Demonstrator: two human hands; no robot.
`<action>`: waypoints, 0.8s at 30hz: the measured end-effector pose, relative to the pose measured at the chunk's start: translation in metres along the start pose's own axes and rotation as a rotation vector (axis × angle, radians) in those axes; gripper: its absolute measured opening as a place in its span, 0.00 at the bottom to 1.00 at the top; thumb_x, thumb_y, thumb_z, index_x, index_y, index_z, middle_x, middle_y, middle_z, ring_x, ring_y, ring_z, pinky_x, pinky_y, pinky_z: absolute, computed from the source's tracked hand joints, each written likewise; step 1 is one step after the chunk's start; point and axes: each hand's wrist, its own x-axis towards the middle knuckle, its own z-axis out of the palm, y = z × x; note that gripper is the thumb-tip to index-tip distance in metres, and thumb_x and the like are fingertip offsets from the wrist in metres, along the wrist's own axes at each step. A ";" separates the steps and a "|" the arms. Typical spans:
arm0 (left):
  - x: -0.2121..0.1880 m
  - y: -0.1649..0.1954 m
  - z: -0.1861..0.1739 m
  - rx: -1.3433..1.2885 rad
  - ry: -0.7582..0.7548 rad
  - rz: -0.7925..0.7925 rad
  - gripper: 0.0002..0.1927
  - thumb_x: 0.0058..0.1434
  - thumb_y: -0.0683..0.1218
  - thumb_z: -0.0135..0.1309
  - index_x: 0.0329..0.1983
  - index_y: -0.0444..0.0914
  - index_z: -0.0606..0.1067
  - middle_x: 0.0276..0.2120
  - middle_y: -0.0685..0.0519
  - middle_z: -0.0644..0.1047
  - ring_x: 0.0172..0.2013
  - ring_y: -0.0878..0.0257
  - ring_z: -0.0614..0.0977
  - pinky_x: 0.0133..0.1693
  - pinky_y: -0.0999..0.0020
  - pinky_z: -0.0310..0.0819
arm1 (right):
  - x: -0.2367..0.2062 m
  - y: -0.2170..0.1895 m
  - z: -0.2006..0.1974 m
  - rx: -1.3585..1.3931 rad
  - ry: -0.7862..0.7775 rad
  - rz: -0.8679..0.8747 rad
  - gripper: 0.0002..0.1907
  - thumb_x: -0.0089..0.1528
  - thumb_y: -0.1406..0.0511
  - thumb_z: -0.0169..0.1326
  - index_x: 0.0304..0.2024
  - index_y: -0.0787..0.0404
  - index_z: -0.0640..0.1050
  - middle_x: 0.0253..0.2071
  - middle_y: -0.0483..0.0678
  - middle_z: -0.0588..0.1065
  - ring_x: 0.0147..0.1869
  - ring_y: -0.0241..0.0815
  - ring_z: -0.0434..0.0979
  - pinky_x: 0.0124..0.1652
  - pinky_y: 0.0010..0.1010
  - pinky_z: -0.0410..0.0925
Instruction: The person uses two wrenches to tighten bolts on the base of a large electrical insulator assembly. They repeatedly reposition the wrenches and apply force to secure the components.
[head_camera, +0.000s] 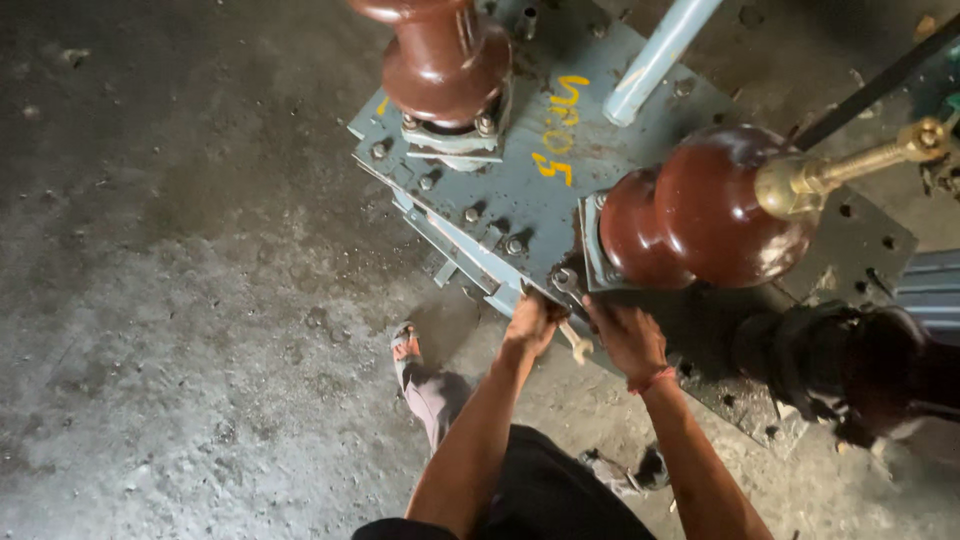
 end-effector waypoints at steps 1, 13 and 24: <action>0.001 0.000 0.002 0.014 0.088 0.025 0.09 0.73 0.47 0.44 0.35 0.45 0.69 0.20 0.59 0.65 0.18 0.68 0.64 0.21 0.70 0.56 | 0.001 0.002 0.001 -0.005 -0.023 0.004 0.27 0.65 0.45 0.47 0.30 0.58 0.81 0.20 0.49 0.76 0.28 0.49 0.80 0.35 0.40 0.68; -0.015 0.015 -0.017 0.184 -0.164 -0.121 0.11 0.74 0.48 0.44 0.37 0.38 0.69 0.22 0.52 0.68 0.20 0.65 0.65 0.24 0.68 0.58 | 0.003 0.002 0.003 0.031 -0.024 -0.003 0.31 0.64 0.41 0.46 0.28 0.59 0.80 0.18 0.46 0.75 0.24 0.45 0.79 0.33 0.38 0.70; 0.000 -0.004 0.004 -0.020 0.060 -0.094 0.13 0.73 0.52 0.44 0.34 0.43 0.71 0.22 0.56 0.71 0.17 0.66 0.63 0.20 0.69 0.55 | 0.012 0.023 0.008 -0.077 -0.059 -0.048 0.33 0.67 0.42 0.42 0.23 0.58 0.79 0.16 0.45 0.73 0.23 0.47 0.78 0.33 0.41 0.69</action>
